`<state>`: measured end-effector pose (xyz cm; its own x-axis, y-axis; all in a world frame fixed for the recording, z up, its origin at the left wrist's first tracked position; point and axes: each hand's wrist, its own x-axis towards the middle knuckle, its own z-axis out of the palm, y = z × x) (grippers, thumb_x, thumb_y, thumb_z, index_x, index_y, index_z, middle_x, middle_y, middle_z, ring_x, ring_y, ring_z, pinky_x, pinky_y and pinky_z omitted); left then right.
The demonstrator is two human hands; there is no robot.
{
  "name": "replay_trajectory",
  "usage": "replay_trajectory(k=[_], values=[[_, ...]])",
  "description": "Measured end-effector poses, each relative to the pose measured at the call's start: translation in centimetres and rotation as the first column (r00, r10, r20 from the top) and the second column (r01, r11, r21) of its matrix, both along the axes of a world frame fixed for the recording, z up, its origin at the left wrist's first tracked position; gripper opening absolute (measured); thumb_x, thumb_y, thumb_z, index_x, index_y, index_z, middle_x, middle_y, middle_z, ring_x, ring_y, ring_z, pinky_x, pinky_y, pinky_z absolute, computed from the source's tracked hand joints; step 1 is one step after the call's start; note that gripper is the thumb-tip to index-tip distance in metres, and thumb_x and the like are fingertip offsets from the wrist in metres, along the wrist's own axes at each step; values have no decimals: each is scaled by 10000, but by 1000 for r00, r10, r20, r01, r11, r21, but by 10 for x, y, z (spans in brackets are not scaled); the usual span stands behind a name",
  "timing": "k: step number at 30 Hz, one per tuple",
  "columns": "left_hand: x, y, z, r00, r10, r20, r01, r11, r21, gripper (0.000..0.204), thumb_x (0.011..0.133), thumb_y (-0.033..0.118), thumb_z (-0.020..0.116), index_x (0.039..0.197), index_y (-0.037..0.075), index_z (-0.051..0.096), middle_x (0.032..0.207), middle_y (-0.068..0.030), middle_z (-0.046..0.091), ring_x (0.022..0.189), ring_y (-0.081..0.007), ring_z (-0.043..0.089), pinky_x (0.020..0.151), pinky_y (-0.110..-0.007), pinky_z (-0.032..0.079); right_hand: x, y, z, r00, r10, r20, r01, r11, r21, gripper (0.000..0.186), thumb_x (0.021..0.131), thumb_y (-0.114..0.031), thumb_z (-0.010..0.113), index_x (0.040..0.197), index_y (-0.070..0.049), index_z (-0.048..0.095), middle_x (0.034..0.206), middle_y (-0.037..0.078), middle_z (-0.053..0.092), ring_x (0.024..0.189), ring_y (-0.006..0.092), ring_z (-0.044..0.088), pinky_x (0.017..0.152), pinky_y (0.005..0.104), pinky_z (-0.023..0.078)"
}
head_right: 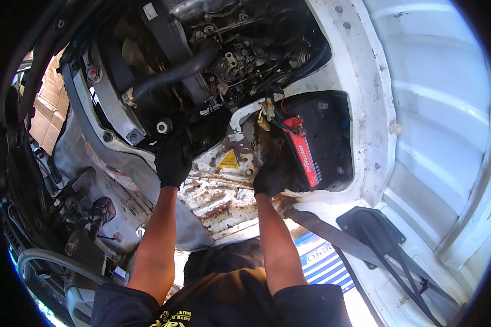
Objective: The person works under the hood of a white van, manipulating engine components and hoses with gloved hands. They reach into the engine bay, adjust parts, and briefly retrieve a tool from a nearby toolbox before returning to the engine.
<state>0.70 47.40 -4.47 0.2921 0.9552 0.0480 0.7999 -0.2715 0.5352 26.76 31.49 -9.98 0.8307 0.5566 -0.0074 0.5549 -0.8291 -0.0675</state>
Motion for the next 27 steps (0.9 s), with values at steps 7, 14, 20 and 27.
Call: replay_trajectory(k=[7,14,20,27], values=[[-4,-4,-4,1000,9,-26,-10,999,-52,384,962,209,678,1325,93,723,1316,-167,734,1165,-393,691,1015,-505,553,-10,15,30,985,-71,-154,74,997,11,441,1100,-365,536,1367,-49,688,1322,228,718,1204,434,680,1032,519,531],[-7,-9,-11,997,-5,-75,5,1000,-2,391,949,204,683,1324,103,728,1300,-160,741,1152,-389,700,1029,-505,557,-5,-2,10,996,5,-89,-2,1000,30,442,1090,-393,546,1314,-49,709,1264,257,724,1162,454,682,1001,539,536],[-5,-5,-7,1000,-6,-22,5,999,-41,394,953,189,661,1335,119,729,1323,-165,736,1166,-393,699,1036,-507,561,2,-11,-11,993,64,101,-70,996,54,480,1079,-446,554,1317,-63,719,1282,256,723,1182,443,681,998,540,535],[-4,0,-2,1000,16,1,-15,999,-40,461,966,195,642,1418,111,684,1302,-187,731,1141,-415,694,1007,-521,563,4,-8,-4,992,2,-127,-5,1000,-17,532,1081,-399,555,1498,-76,626,1487,213,647,1350,421,607,1150,524,464]])
